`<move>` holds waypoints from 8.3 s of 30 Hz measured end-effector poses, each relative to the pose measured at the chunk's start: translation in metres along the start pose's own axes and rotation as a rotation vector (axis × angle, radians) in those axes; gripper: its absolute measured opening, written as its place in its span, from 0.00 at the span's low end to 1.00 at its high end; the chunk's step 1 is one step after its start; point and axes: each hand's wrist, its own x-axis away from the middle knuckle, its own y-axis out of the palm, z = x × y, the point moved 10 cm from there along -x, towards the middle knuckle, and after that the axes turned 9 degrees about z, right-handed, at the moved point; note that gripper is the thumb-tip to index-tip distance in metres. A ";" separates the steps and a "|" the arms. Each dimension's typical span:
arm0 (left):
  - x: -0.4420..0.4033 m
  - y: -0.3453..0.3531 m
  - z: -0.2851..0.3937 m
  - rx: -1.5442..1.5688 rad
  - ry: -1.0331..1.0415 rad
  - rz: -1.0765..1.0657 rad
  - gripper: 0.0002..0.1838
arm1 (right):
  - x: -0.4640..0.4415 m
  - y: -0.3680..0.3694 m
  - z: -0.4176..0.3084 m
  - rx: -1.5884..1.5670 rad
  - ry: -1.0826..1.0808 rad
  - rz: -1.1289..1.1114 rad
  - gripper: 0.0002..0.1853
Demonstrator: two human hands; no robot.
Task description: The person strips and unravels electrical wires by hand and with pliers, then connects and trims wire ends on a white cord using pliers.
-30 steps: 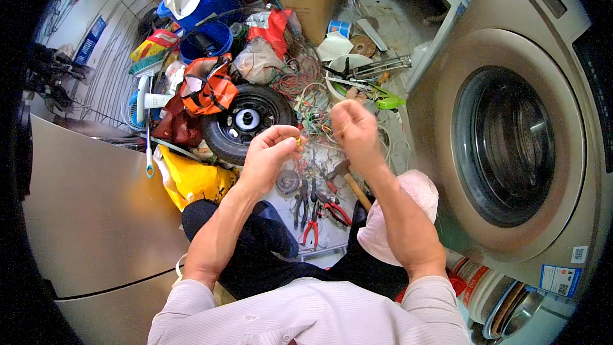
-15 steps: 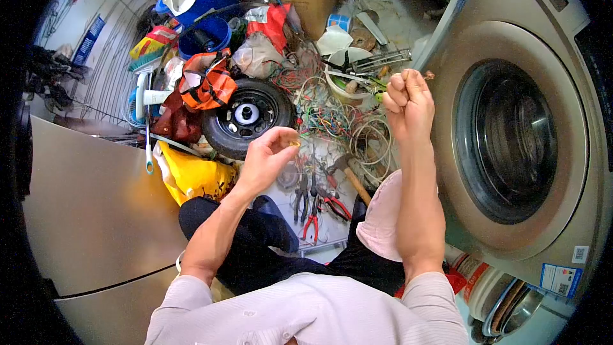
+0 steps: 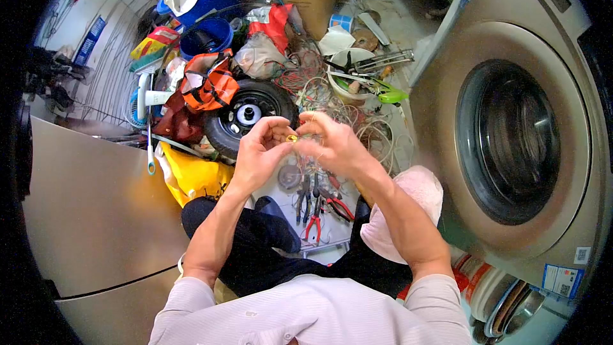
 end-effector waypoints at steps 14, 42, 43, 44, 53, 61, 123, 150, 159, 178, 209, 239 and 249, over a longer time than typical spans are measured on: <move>0.002 -0.023 0.012 -0.115 0.118 0.135 0.09 | -0.014 -0.151 0.016 -1.127 -0.091 0.336 0.09; -0.003 -0.038 0.002 -0.375 0.220 0.084 0.17 | -0.015 -0.095 0.023 -0.638 0.124 0.375 0.06; -0.004 -0.044 -0.002 -0.396 0.201 0.097 0.18 | -0.015 -0.127 0.019 -0.786 0.045 0.440 0.08; -0.002 -0.046 -0.002 -0.399 0.200 0.101 0.18 | -0.015 -0.156 0.023 -0.991 -0.051 0.455 0.10; 0.002 -0.030 0.008 0.059 0.084 0.049 0.16 | -0.019 -0.056 0.038 -0.793 0.191 0.319 0.07; -0.002 -0.034 0.002 0.150 0.034 0.075 0.14 | -0.011 0.002 0.023 -0.576 0.179 -0.067 0.09; 0.119 0.004 -0.039 1.038 -0.476 0.004 0.12 | 0.076 0.013 -0.032 -0.775 0.184 0.251 0.08; 0.120 -0.056 -0.023 0.674 -0.352 0.132 0.28 | 0.065 -0.022 -0.016 -0.589 0.218 0.262 0.06; 0.122 -0.049 -0.026 0.585 -0.350 0.139 0.20 | 0.056 -0.032 -0.071 -0.360 0.012 0.285 0.07; 0.144 -0.271 -0.060 0.094 -0.177 0.881 0.14 | 0.050 0.000 -0.043 -0.471 0.125 0.252 0.07; 0.151 -0.042 -0.015 0.470 -0.370 -0.176 0.20 | 0.032 0.140 -0.081 -0.294 0.061 -0.186 0.11; 0.274 -0.275 0.007 0.611 -0.206 0.801 0.10 | 0.102 0.163 -0.141 -0.247 -0.177 -0.570 0.17; 0.467 -0.345 0.056 0.084 -0.324 1.122 0.12 | 0.073 0.183 -0.059 0.052 -0.153 -0.522 0.13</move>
